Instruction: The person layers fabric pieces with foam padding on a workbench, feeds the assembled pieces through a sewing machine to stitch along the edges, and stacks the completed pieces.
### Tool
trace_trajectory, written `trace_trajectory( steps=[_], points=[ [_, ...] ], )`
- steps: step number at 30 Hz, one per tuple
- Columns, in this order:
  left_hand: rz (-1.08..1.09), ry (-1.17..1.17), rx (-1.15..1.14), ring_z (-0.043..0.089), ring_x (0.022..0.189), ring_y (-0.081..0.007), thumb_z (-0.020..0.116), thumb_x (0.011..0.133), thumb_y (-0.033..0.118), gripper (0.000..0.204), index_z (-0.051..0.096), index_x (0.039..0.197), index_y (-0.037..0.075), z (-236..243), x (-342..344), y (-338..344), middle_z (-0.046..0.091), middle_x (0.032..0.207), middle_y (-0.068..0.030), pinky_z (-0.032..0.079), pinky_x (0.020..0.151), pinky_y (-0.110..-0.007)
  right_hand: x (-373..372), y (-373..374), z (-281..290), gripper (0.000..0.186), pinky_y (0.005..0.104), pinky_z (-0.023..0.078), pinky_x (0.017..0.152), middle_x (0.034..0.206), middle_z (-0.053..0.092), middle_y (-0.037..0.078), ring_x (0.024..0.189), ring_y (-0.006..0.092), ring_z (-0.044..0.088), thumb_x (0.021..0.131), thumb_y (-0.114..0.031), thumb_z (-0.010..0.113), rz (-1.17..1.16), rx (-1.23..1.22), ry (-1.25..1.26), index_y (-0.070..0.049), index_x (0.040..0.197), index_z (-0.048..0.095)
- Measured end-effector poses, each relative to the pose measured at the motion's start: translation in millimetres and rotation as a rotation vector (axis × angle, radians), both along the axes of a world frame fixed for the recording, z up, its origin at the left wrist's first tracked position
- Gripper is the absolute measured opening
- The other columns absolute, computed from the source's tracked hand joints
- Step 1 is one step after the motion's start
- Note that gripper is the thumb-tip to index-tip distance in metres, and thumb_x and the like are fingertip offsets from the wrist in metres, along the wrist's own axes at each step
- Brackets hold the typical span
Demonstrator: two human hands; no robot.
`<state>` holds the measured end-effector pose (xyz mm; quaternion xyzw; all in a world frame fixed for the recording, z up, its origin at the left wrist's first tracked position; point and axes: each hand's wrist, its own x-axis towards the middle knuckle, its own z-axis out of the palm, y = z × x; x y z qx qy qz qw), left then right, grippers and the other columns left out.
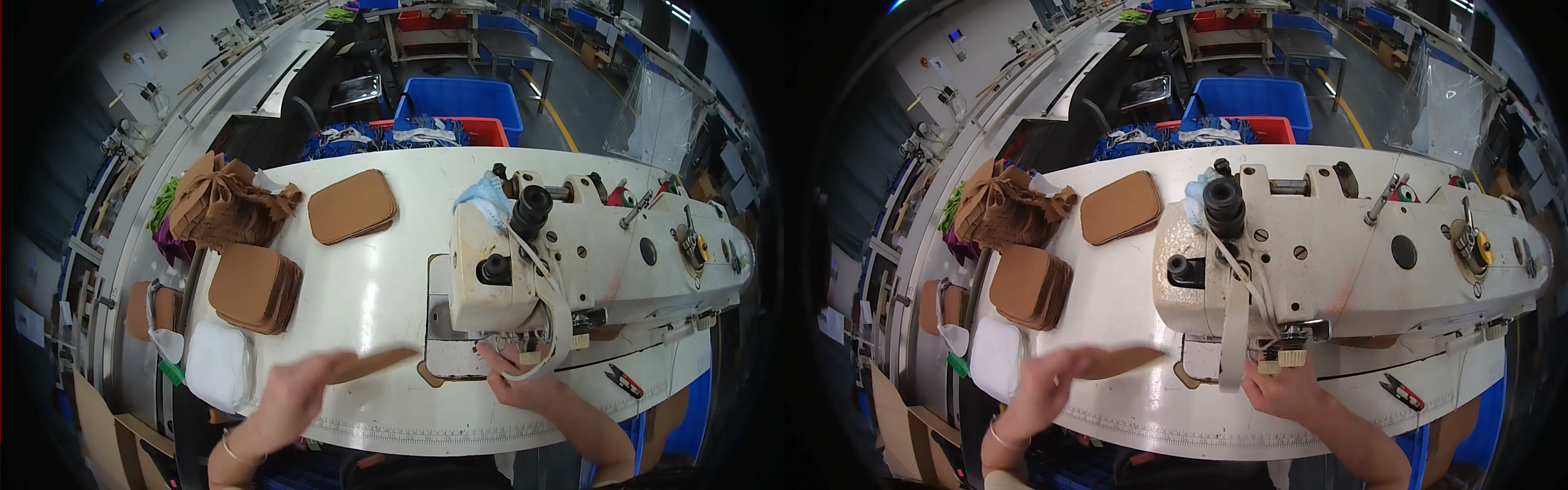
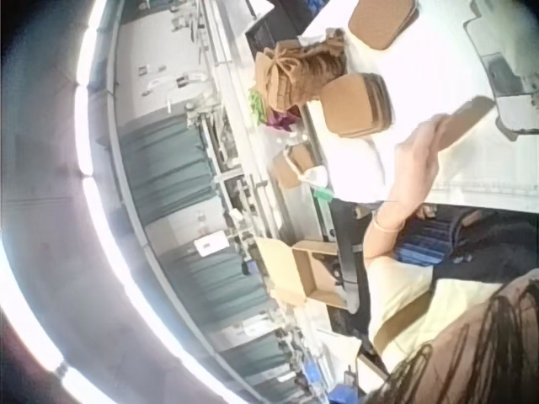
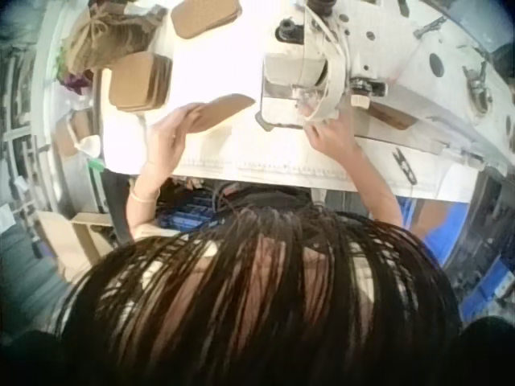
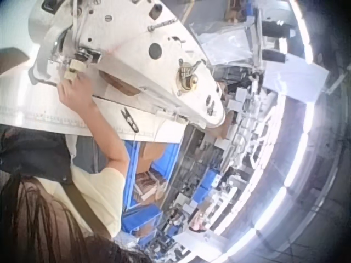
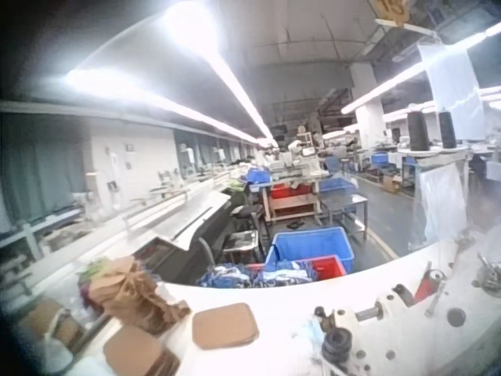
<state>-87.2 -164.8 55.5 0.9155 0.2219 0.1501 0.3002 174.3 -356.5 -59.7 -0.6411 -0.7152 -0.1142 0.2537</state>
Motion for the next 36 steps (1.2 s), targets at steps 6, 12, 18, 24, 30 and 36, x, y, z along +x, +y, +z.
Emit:
trace_trajectory(
  steps=[6, 12, 18, 24, 30, 36],
  points=[
    [0.201, -0.281, 0.7, 0.06, 0.11, -0.033, 0.054, 0.081, -0.009, 0.043, 0.055, 0.123, 0.0, -24.4, 93.9, 137.9, 0.061, 0.121, -0.0179, 0.051, 0.092, -0.039, -4.9, 1.2, 0.2, 0.041, 0.0375, 0.043, 0.055, 0.068, 0.047, 0.003, 0.059, 0.0186, 0.049, 0.066, -0.005, 0.06, 0.039, 0.038, 0.054, -0.004, 0.107, 0.064],
    [0.058, 0.031, 0.573, 0.04, 0.134, -0.0328, 0.051, 0.095, 0.012, 0.041, 0.046, 0.133, -0.003, -106.8, 111.5, 155.1, 0.046, 0.141, -0.0197, 0.033, 0.112, -0.041, -7.7, -8.4, 3.1, 0.011, 0.0365, 0.047, 0.053, 0.074, 0.057, 0.006, 0.063, 0.0222, 0.057, 0.066, -0.013, 0.065, 0.022, -0.009, -0.101, -0.008, 0.075, 0.061],
    [-0.169, 0.09, 0.293, 0.029, 0.139, -0.0375, 0.063, 0.089, 0.015, 0.058, 0.04, 0.139, -0.004, -67.6, 58.7, 60.3, 0.034, 0.149, -0.0203, 0.027, 0.113, -0.048, 27.5, -32.5, 54.1, 0.024, 0.0313, 0.045, 0.051, 0.079, 0.059, 0.007, 0.061, 0.0211, 0.059, 0.073, -0.01, 0.069, -0.25, 0.089, -0.101, -0.003, 0.096, 0.067],
    [-0.295, 0.176, 0.188, 0.035, 0.135, -0.0406, 0.066, 0.082, 0.019, 0.064, 0.043, 0.136, -0.005, -74.2, 23.0, -27.8, 0.04, 0.144, -0.0216, 0.026, 0.112, -0.052, 79.2, -52.2, 76.5, 0.021, 0.0415, 0.049, 0.083, 0.099, 0.063, 0.014, 0.093, 0.0345, 0.061, 0.081, -0.01, 0.06, -0.438, -0.263, -0.415, -0.001, 0.099, 0.064],
    [-0.264, 0.136, 0.186, 0.037, 0.134, -0.0409, 0.066, 0.081, 0.017, 0.061, 0.046, 0.134, -0.006, -88.0, 20.4, -33.7, 0.044, 0.14, -0.0226, 0.026, 0.112, -0.052, 101.8, -51.1, 33.3, 0.036, 0.0427, 0.043, 0.098, 0.116, 0.057, 0.02, 0.115, 0.0337, 0.053, 0.086, -0.013, 0.061, -0.472, -0.272, -0.145, -0.001, 0.119, 0.055],
    [-0.191, 0.066, 0.086, 0.039, 0.133, -0.0393, 0.061, 0.084, 0.009, 0.053, 0.048, 0.133, -0.005, -83.1, 14.9, -38.9, 0.045, 0.14, -0.0213, 0.029, 0.111, -0.049, 91.4, -58.6, 46.8, 0.031, 0.0409, 0.047, 0.091, 0.11, 0.061, 0.018, 0.106, 0.0316, 0.059, 0.083, -0.009, 0.065, -0.729, 0.101, 0.933, 0.003, 0.11, 0.058]
  ],
)
